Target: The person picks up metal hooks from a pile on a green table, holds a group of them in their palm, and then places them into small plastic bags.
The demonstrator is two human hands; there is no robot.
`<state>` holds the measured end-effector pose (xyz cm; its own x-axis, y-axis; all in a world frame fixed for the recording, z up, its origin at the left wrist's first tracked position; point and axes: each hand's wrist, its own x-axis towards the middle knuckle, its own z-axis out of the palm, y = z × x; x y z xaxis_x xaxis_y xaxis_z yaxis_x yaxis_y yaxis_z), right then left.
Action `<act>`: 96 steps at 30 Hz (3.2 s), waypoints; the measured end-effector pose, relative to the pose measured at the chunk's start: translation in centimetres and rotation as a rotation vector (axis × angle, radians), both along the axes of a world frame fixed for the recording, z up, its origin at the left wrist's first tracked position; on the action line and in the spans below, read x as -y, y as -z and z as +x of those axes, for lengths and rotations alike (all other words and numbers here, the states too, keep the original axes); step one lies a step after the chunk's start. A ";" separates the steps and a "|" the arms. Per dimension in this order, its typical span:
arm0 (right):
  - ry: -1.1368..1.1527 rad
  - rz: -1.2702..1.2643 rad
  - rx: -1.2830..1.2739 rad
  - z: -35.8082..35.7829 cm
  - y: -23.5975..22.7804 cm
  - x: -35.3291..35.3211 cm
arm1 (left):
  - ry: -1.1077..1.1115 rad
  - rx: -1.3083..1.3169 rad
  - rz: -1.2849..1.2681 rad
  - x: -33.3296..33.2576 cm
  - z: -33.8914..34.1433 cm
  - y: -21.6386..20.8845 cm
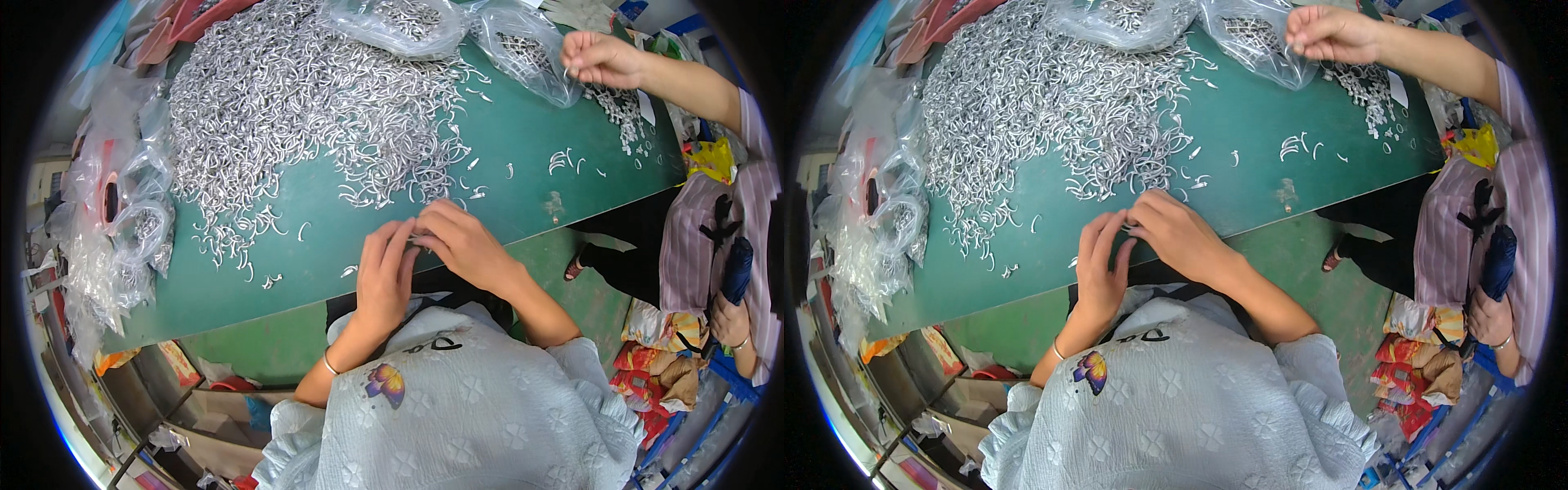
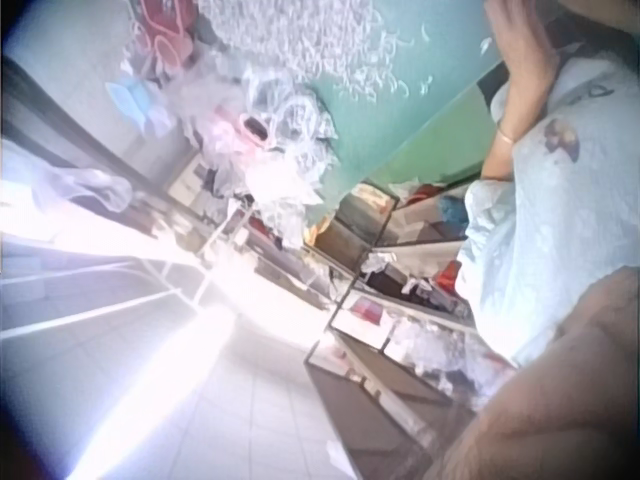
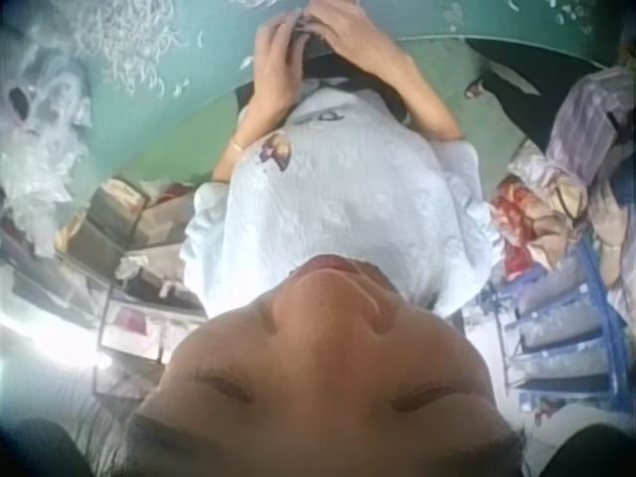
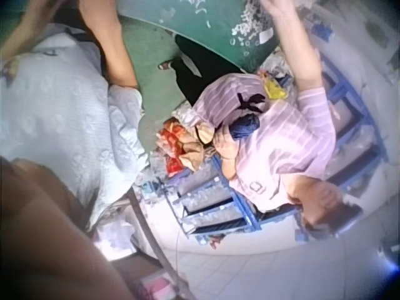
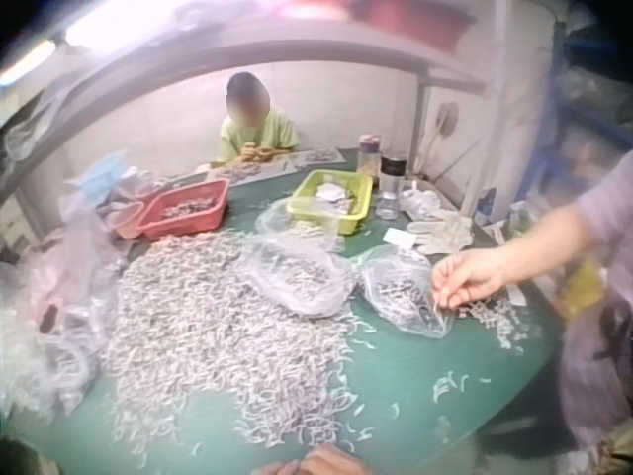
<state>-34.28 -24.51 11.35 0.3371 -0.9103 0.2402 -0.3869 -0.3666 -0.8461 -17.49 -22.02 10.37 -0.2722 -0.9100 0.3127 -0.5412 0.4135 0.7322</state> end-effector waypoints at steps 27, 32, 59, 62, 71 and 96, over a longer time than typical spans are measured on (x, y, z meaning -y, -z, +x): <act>0.101 -0.247 -0.392 -2.4 2.4 -1.5 | 0.107 0.134 -0.066 2.1 0.8 1.6; 0.169 -0.329 -0.385 -3.9 2.7 -2.1 | 0.086 0.147 -0.075 2.0 0.8 1.9; 0.775 -0.351 -0.598 -13.6 3.7 1.6 | 0.029 0.154 -0.082 1.6 0.3 2.2; 0.821 -0.406 -0.647 -13.8 3.1 2.0 | 0.026 0.130 -0.085 1.5 -0.1 2.3; 0.138 -0.167 -0.270 -4.4 0.2 -0.6 | 0.018 0.063 -0.066 1.7 -0.1 2.5; 0.167 -0.196 -0.311 -0.5 1.1 -1.4 | -0.015 0.059 0.024 1.5 0.2 0.8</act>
<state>-34.78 -23.13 10.27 0.2725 -0.9057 0.3248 -0.6811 -0.4200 -0.5997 -17.28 -23.49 9.59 -0.2760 -0.9212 0.2743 -0.5896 0.3876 0.7086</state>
